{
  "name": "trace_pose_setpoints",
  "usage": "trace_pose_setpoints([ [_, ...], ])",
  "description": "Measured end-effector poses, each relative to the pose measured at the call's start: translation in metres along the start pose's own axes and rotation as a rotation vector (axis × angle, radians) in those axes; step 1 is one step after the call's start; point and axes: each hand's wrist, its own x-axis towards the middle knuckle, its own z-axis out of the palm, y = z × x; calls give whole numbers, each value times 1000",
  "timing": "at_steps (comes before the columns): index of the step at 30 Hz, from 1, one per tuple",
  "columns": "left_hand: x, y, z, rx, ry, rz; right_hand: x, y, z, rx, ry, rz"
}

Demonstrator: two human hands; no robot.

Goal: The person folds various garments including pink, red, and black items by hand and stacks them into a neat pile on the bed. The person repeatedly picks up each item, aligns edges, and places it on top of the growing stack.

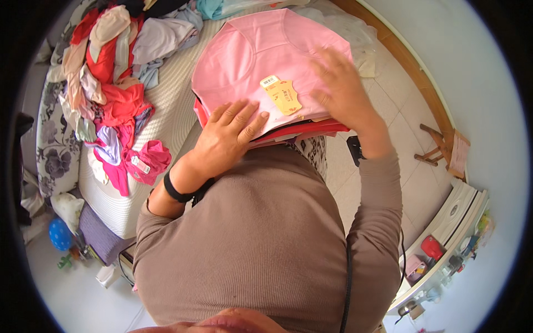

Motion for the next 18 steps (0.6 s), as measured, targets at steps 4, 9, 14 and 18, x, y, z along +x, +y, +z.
trace_pose_setpoints([
  [4,-37,-30,18,21,-67,19,-15,-40,22,-81,-199,69],
  [9,-69,-51,27,-81,-65,-48,-31,-73,39,-99,-251,138],
  [14,-56,-30,19,-58,-48,-61,-25,-62,24,-45,-280,126],
  [18,-29,-34,-29,-289,-217,-117,4,-35,-20,294,-470,204],
])
